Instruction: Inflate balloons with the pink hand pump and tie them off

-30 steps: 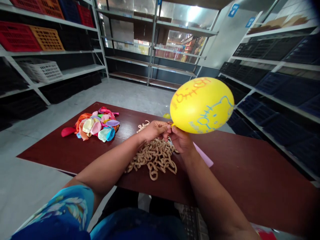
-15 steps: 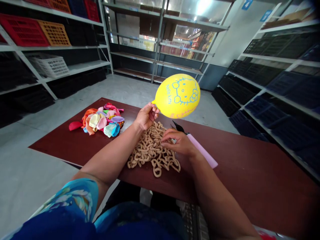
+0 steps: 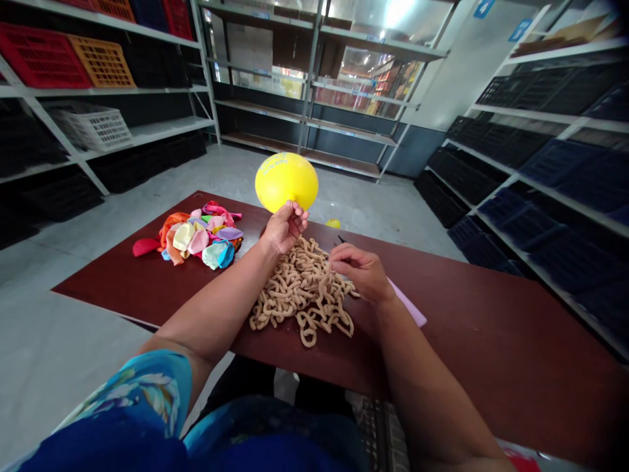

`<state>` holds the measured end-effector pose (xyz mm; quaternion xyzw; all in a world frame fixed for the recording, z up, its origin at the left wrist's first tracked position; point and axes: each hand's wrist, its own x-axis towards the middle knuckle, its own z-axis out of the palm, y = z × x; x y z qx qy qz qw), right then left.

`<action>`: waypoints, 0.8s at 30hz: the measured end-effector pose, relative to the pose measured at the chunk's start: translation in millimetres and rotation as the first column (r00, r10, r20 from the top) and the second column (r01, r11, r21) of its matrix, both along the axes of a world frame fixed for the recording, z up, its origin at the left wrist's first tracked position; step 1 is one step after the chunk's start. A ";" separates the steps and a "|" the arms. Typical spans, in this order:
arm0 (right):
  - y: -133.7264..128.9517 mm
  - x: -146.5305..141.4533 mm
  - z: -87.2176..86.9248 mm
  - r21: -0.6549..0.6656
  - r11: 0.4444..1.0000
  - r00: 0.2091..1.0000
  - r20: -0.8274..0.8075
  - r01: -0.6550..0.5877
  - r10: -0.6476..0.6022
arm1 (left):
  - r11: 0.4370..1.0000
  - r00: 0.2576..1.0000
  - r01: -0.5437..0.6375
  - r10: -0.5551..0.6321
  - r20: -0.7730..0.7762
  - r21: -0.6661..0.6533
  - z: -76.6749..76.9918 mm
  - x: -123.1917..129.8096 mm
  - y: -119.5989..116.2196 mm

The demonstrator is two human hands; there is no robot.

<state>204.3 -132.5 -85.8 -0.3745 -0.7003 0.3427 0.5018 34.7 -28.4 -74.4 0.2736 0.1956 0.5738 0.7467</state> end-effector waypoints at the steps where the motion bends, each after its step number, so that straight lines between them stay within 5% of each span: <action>1: -0.1 0.5 -0.2 -0.039 0.999 0.992 -0.119 0.028 -0.032 | 1.000 1.000 0.002 -0.002 -0.002 -0.002 -0.1 -0.1 0.2; 7: 2.9 2.5 -1.7 -0.164 0.981 0.861 -0.479 0.103 -0.171 | 0.993 0.991 0.117 -0.118 0.057 0.019 -0.6 -1.3 -0.7; 19: 9.9 15.1 8.5 -0.109 0.914 0.659 -0.660 0.390 -0.360 | 0.951 0.947 0.310 -0.307 -0.091 0.014 3.7 10.5 -20.5; 21: 8.3 14.0 11.7 -0.046 0.905 0.661 -0.668 0.422 -0.342 | 0.947 0.938 0.321 -0.319 -0.134 -0.006 2.4 13.6 -22.2; 24: 3.9 7.3 12.5 0.075 0.898 0.779 -0.531 0.434 -0.332 | 0.930 0.905 0.365 -0.366 -0.216 -0.044 0.3 18.8 -26.1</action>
